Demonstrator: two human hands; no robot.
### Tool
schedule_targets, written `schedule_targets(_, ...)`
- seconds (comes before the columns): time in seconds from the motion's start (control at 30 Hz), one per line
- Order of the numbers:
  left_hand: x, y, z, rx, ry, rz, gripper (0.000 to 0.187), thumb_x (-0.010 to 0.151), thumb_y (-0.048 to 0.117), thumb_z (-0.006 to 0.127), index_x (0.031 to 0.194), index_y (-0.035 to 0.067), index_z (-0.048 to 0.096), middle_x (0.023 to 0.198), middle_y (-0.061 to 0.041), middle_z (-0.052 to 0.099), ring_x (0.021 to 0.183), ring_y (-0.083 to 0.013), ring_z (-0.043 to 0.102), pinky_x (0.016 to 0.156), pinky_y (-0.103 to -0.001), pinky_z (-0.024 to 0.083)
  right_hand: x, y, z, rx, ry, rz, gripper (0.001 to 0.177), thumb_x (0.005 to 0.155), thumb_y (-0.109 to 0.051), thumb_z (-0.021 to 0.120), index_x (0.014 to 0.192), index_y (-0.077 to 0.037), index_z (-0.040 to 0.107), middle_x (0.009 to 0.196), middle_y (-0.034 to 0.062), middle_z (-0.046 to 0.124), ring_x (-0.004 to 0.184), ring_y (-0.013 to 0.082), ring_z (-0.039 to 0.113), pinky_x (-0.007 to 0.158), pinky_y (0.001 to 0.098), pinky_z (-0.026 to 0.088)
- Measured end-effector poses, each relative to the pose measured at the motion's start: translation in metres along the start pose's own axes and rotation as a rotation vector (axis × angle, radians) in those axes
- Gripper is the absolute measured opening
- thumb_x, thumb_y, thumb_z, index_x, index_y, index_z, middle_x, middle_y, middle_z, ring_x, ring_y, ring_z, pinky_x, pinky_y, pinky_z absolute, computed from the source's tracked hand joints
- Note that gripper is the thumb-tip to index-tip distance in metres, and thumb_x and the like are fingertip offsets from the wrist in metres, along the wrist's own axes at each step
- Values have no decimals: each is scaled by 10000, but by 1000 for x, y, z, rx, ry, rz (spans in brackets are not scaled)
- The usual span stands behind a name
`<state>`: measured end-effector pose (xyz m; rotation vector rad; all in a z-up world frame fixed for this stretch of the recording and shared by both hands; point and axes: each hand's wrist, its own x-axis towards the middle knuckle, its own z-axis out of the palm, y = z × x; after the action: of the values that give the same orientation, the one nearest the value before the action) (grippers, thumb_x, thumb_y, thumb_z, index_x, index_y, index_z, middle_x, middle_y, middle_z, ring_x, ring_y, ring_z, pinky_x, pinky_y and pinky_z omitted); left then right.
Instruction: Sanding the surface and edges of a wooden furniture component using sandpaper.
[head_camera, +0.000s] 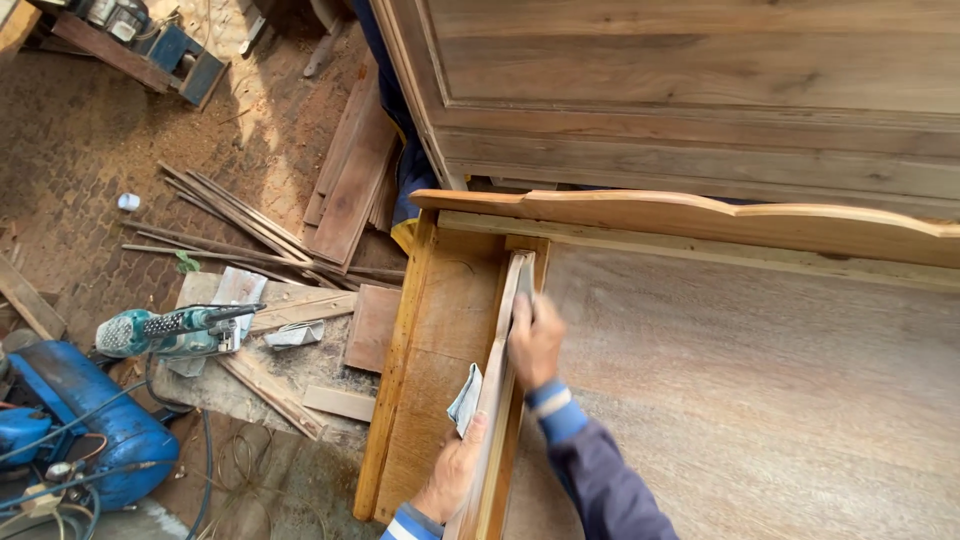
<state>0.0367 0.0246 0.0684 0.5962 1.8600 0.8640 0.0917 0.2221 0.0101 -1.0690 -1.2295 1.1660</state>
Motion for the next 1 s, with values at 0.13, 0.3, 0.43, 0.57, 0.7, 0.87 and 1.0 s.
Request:
schedule_targets(0.13,-9,-6,-3,-8,-23,-10,757,967,598,440,1389,-17,570,1325,-100,655,1234,-193,578,1079,-315,423,19,-5,-5,26,-24,80,260,1048,-182,605,872,8,617,714,22,507,655,123,460,575,317,401)
schedule_targets(0.3,2,-21,-4,152,-55,7,747,996,599,397,1380,-14,587,1186,-100,696,1129,-193,626,1033,-307,465,-19,-6,-18,30,-139,160,234,1011,-190,567,834,-57,644,703,-14,564,619,96,514,515,295,433)
schedule_targets(0.43,-4,-8,-1,62,7,-135,732,986,585,438,1356,-23,610,1182,-125,689,1114,-212,608,1016,-322,470,19,3,-1,10,-66,127,239,1021,-187,588,835,-45,638,683,-8,548,620,98,494,525,298,415)
schedule_targets(0.57,-5,-3,1,-1,-13,-84,737,966,589,455,1372,-13,577,1246,-88,653,1165,-178,583,1037,-298,440,15,-11,-12,63,-96,202,251,1025,-203,586,834,-50,645,644,-19,536,585,94,462,499,307,382)
schedule_targets(0.7,-1,-16,0,-12,-2,-116,738,955,602,465,1367,-2,569,1254,-78,626,1170,-156,565,1044,-288,415,-25,-9,-20,124,-143,246,181,967,-217,598,901,-85,703,669,-66,609,575,59,534,483,280,452)
schedule_targets(0.87,-4,-11,-1,24,-16,-154,770,964,629,452,1350,-26,579,1188,-122,631,1112,-182,581,1031,-306,443,39,0,-4,85,-109,238,256,1024,-209,612,846,-34,668,665,-16,552,598,96,474,509,308,392)
schedule_targets(1.0,-8,7,0,54,-38,-153,820,946,658,428,1363,-27,603,1175,-123,661,1109,-177,593,1024,-298,441,-1,-19,-24,79,-167,145,194,1002,-185,588,961,-25,688,710,-1,576,669,76,513,554,299,447)
